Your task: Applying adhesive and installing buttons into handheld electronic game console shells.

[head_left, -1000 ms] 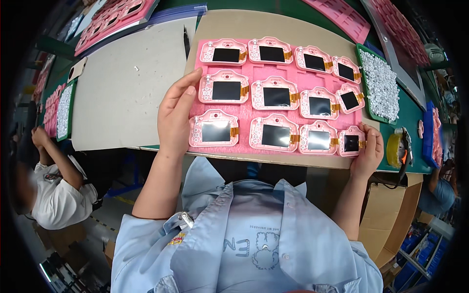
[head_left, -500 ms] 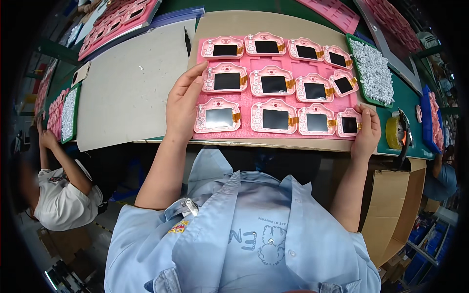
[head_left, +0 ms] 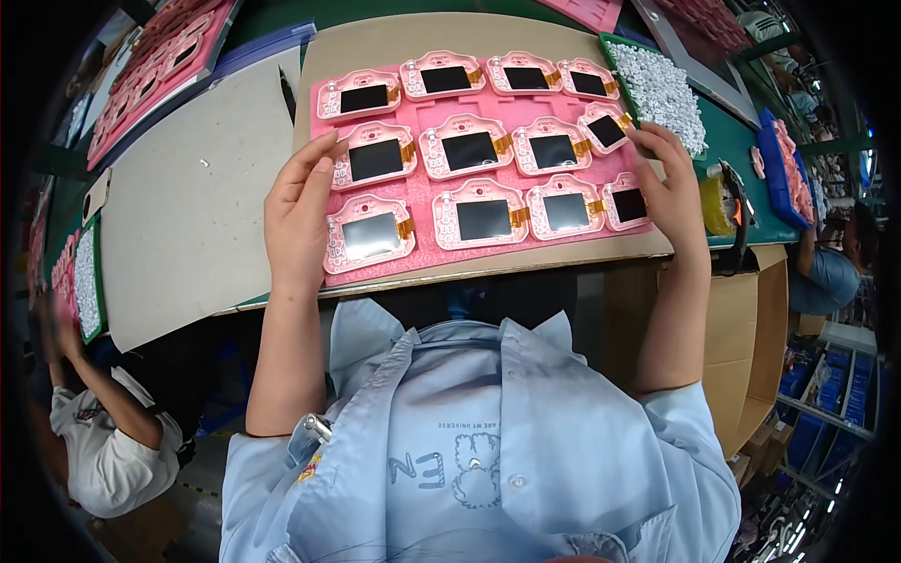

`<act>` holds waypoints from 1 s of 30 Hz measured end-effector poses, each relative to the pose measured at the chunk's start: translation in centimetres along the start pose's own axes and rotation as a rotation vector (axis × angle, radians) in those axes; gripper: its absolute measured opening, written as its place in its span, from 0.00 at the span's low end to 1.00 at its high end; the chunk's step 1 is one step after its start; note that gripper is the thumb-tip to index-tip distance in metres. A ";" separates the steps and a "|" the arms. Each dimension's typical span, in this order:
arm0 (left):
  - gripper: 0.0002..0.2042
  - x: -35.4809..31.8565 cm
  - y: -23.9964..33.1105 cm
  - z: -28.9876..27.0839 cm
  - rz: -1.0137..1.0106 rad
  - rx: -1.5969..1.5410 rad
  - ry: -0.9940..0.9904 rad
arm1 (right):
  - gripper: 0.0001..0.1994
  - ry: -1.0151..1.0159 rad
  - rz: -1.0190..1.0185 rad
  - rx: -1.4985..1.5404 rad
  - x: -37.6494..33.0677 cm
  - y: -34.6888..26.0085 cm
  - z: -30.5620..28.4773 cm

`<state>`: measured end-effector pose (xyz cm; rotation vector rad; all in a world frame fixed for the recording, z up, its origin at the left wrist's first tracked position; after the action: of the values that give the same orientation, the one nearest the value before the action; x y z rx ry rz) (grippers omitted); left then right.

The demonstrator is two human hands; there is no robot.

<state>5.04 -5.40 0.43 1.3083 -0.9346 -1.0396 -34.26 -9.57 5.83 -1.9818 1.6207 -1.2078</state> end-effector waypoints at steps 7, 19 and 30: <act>0.13 0.0 -0.2 -0.3 0.007 -0.010 0.004 | 0.09 -0.423 -0.173 -0.682 1.1 -1.7 3.3; 0.13 -0.2 0.1 0.0 0.022 0.015 0.006 | 0.14 0.313 0.048 -0.570 -3.2 3.5 -9.8; 0.12 0.3 -0.4 -0.3 0.030 -0.011 -0.036 | 0.24 0.260 0.822 -0.611 -4.4 11.9 -18.1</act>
<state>5.39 -5.58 -0.03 1.2667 -0.9712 -1.0465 -55.77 -4.49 6.55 -1.1378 2.7849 -0.6924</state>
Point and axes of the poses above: each hand's wrist, its own x-axis towards the middle knuckle, its own z-axis out of the palm, y = z × x, the point moved 8 cm from there along x, towards the middle knuckle, and after that the axes turned 3 degrees about -z, right-handed, at the moved point
